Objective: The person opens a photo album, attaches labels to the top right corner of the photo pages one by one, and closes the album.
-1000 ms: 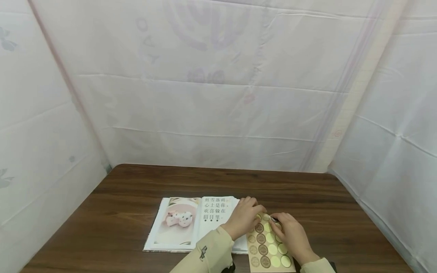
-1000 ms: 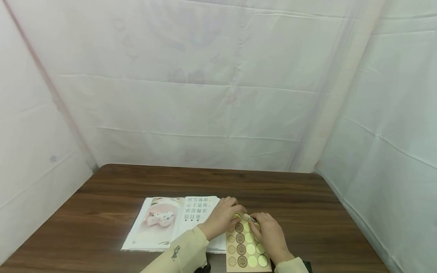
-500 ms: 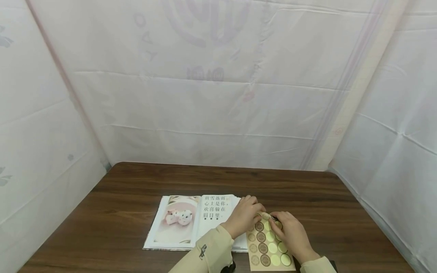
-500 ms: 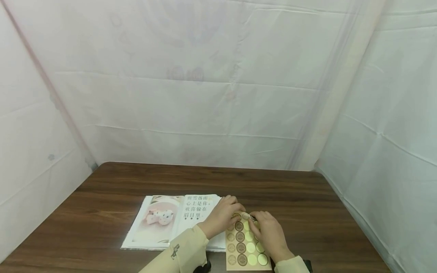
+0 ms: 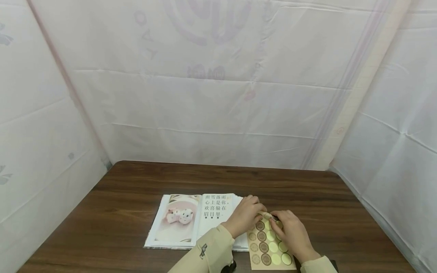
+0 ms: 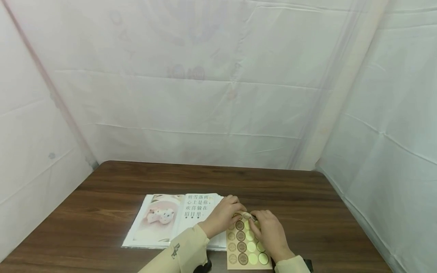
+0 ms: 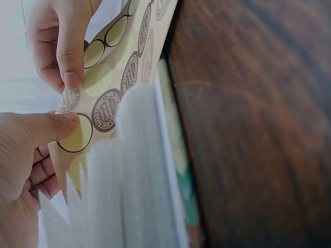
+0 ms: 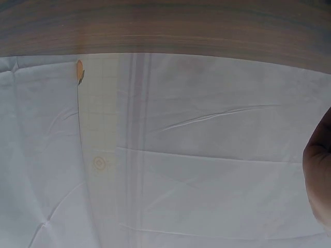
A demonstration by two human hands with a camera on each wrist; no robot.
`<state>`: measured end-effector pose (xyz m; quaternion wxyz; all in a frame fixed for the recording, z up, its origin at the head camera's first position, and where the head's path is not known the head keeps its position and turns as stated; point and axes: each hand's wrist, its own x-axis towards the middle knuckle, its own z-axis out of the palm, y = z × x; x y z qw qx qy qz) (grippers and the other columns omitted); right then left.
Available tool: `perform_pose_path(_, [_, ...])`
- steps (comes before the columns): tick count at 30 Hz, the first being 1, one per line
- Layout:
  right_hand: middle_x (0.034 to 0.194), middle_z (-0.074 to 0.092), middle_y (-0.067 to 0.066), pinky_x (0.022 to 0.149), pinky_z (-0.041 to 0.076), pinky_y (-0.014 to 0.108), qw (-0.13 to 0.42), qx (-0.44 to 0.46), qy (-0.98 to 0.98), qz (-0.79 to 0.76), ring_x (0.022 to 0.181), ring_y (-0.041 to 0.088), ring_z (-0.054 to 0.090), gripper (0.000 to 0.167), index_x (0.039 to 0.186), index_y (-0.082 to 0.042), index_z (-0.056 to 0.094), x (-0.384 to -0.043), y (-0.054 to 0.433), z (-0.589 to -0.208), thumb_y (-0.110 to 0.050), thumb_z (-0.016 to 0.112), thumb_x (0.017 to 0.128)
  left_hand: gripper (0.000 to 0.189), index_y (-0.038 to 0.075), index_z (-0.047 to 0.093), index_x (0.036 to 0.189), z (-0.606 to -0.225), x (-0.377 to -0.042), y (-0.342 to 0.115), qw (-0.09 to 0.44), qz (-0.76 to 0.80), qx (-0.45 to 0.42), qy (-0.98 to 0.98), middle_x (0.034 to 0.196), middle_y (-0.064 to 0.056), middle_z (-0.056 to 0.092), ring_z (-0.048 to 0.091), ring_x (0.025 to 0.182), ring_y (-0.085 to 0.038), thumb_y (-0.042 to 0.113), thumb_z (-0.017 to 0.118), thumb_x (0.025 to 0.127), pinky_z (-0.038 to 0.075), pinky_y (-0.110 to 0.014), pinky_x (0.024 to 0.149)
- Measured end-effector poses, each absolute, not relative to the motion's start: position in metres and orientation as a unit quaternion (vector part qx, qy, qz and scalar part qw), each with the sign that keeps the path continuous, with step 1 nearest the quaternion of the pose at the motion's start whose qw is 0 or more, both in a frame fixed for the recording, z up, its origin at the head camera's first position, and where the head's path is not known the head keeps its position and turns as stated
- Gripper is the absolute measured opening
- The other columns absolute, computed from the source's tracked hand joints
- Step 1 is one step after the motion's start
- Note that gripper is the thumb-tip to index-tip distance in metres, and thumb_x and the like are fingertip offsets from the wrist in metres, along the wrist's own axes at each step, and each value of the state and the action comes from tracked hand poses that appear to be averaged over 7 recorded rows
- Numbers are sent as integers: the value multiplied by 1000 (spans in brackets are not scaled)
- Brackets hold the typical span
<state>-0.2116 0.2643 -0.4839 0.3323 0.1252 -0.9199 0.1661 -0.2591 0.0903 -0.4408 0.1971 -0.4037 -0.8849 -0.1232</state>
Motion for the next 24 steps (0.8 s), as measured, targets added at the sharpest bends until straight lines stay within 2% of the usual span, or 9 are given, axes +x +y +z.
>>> perform_pose_path(3, [90, 70, -1, 70, 57, 32, 352, 135, -912, 161, 85, 14, 63, 21, 94, -13, 70, -211, 265, -484, -17, 80, 76, 15, 21, 72, 100, -441, -259, 91, 198, -123, -407, -883, 89, 10, 59, 48, 82, -3, 23, 72, 84, 41, -14, 77])
perform_pose_path(7, [93, 68, -2, 74, 57, 34, 387, 158, -894, 160, 90, 15, 63, 23, 93, -13, 69, -212, 265, -483, -14, 81, 73, 16, 22, 73, 100, -440, -259, 91, 195, -126, -410, -882, 88, 11, 58, 46, 80, -2, 23, 72, 85, 40, -14, 77])
perform_pose_path(12, [92, 68, -2, 73, 56, 32, 419, 183, -876, 155, 88, 14, 62, 26, 91, -12, 70, -215, 266, -483, -10, 83, 69, 16, 22, 72, 100, -441, -259, 92, 194, -124, -412, -882, 88, 11, 59, 46, 80, -2, 22, 72, 85, 41, -14, 78])
perform_pose_path(24, [90, 67, -3, 72, 55, 29, 428, 195, -870, 148, 86, 13, 62, 27, 88, -12, 70, -216, 267, -486, -10, 84, 66, 15, 22, 73, 99, -442, -259, 92, 198, -118, -416, -880, 88, 11, 60, 48, 80, -2, 21, 73, 84, 44, -16, 85])
